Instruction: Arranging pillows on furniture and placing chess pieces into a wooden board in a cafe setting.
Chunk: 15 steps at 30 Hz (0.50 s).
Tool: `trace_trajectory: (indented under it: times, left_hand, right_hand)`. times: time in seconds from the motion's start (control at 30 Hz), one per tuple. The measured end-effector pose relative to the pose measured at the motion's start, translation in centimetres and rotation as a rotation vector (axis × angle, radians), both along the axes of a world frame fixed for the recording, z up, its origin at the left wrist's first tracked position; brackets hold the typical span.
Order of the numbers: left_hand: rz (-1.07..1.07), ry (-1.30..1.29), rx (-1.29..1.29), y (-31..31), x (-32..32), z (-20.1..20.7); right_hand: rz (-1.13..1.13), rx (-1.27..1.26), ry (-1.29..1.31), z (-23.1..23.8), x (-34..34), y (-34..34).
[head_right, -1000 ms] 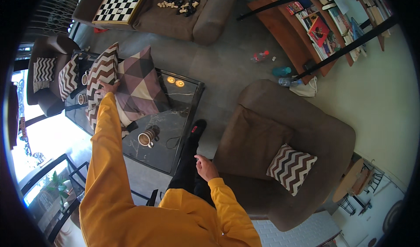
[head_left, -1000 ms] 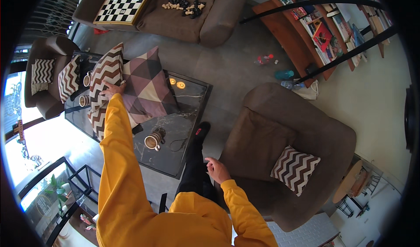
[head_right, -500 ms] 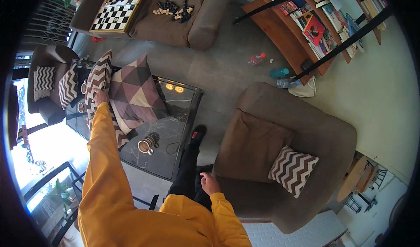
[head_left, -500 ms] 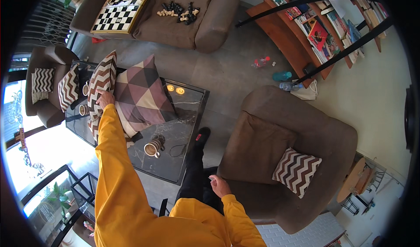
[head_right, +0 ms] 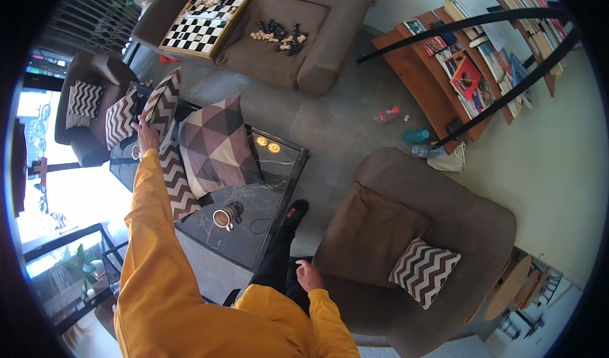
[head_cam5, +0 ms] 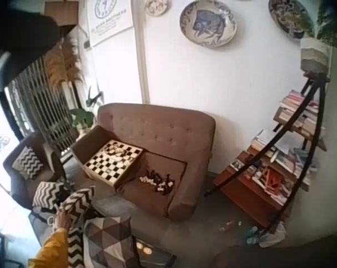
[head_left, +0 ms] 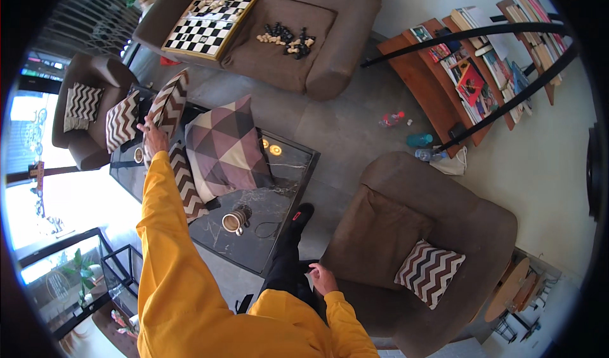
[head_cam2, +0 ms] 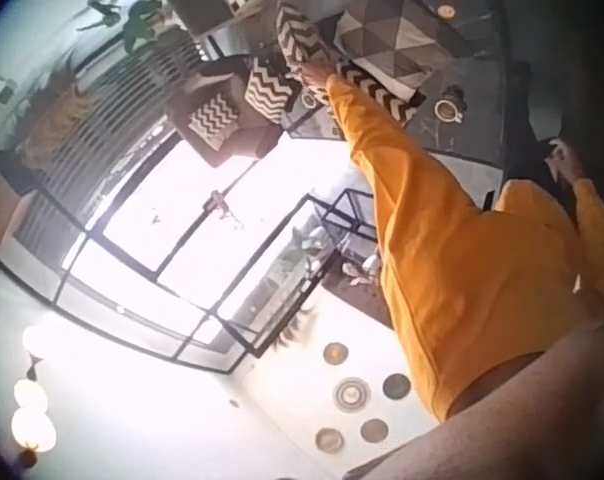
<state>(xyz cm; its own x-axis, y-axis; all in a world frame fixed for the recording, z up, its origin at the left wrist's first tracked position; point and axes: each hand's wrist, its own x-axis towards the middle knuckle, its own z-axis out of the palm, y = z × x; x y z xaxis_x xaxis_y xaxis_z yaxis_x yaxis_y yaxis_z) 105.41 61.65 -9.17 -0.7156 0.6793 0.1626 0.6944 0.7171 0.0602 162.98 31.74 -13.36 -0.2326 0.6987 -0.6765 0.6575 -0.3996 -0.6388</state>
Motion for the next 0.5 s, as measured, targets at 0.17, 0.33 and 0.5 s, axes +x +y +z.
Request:
trace_trajectory:
  times: [0.17, 0.33, 0.5]
  left_hand:
    - [-0.138, -0.103, 0.092, -0.1, 2.9, 4.5]
    - [-0.449, -0.192, 0.191, -1.2, 9.4, 10.3]
    - [-0.705, -0.455, 0.347, -2.6, 18.7, 14.2]
  right_hand:
    - [-0.075, -0.036, 0.027, 1.7, -0.3, 1.3]
    - [-0.132, 0.104, 0.141, 5.0, -1.5, 4.6]
    - [-0.290, 0.133, 0.278, 9.8, -3.1, 10.5]
